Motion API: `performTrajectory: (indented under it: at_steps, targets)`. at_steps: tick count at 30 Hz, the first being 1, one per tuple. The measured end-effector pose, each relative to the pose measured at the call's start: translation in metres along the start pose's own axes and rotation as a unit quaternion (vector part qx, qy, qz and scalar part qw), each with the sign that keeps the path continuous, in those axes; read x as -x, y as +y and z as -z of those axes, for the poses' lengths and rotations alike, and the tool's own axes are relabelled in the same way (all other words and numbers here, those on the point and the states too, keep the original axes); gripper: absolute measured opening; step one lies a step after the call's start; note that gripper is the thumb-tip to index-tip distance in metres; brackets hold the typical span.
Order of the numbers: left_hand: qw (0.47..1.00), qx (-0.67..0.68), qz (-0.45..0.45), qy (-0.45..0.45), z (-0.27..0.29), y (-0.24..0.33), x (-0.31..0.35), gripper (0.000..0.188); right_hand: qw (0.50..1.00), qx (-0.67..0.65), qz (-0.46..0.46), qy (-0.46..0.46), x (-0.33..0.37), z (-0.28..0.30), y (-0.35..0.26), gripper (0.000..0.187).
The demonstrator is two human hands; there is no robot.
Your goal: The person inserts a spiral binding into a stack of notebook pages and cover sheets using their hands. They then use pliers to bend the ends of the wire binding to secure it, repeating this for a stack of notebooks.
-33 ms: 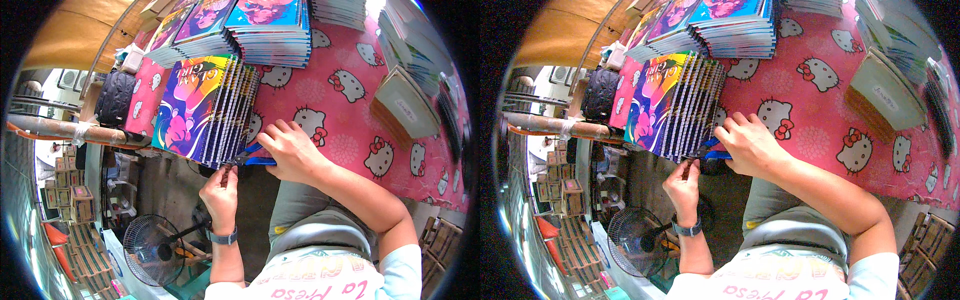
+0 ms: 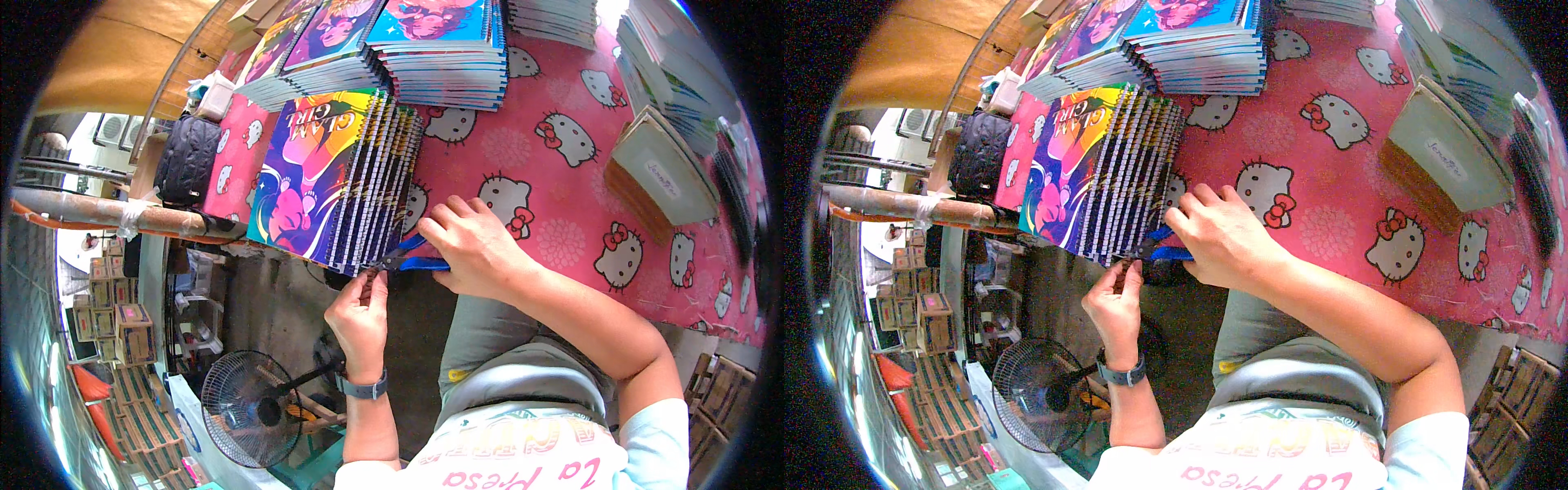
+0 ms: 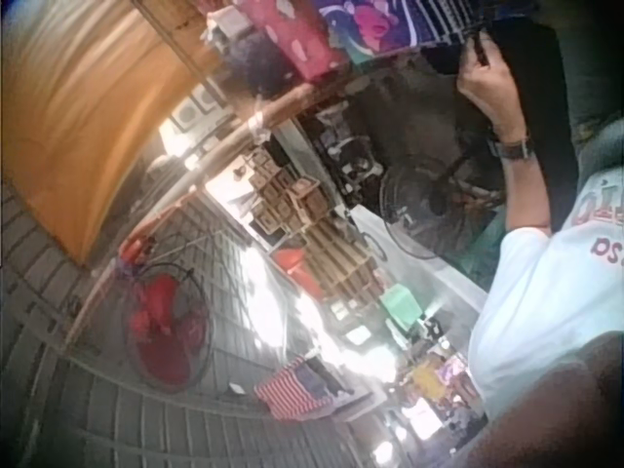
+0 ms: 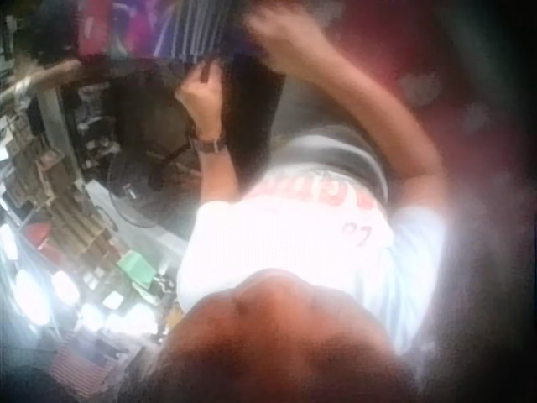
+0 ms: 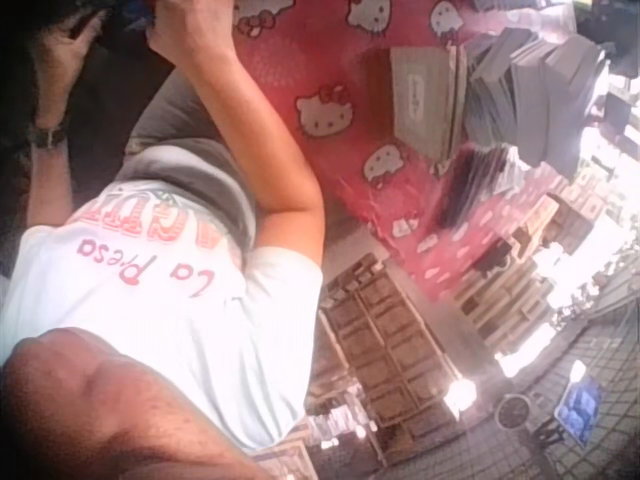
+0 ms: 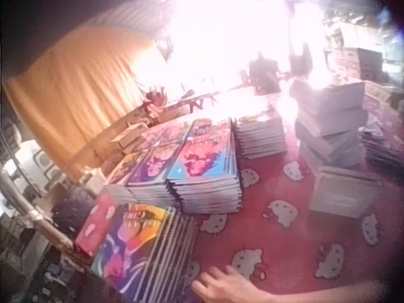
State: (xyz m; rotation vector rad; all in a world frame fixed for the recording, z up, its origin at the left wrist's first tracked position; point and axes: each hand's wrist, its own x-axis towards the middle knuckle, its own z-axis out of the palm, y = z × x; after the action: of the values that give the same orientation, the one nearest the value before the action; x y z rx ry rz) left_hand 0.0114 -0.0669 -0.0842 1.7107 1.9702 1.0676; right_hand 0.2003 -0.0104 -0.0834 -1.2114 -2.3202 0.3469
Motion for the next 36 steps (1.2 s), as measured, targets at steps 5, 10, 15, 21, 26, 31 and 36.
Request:
performTrajectory:
  at_steps: [5, 10, 15, 21, 26, 31, 36]
  targets:
    - [1.000, 0.026, 0.004, 0.010, -0.001, -0.005, 0.001, 0.016, 1.000, 0.016, -0.007, 0.010, 0.002, 0.002, 0.001, 0.044]
    - [1.000, -0.018, -0.007, -0.004, 0.001, -0.003, 0.000, 0.015, 0.999, 0.014, -0.009, 0.029, 0.002, 0.002, -0.002, 0.043]
    - [0.999, -0.042, -0.024, 0.008, 0.001, 0.001, -0.001, 0.016, 1.000, 0.013, -0.014, -0.009, -0.003, -0.004, -0.003, 0.038]
    - [1.000, -0.002, 0.000, 0.016, -0.001, -0.005, 0.002, 0.022, 0.995, -0.039, -0.059, -0.068, 0.003, -0.002, 0.008, 0.037]
    - [0.998, 0.029, 0.049, 0.012, -0.004, -0.009, 0.004, 0.025, 0.999, 0.033, -0.016, -0.017, 0.007, 0.000, 0.011, 0.038]
    - [0.988, 0.098, 0.119, 0.000, -0.008, -0.022, 0.004, 0.027, 0.998, 0.047, -0.015, -0.034, 0.005, 0.001, 0.006, 0.037]
    - [0.956, 0.213, 0.204, -0.014, -0.007, -0.022, 0.000, 0.025, 0.998, 0.048, -0.027, -0.004, 0.003, -0.003, 0.003, 0.036]
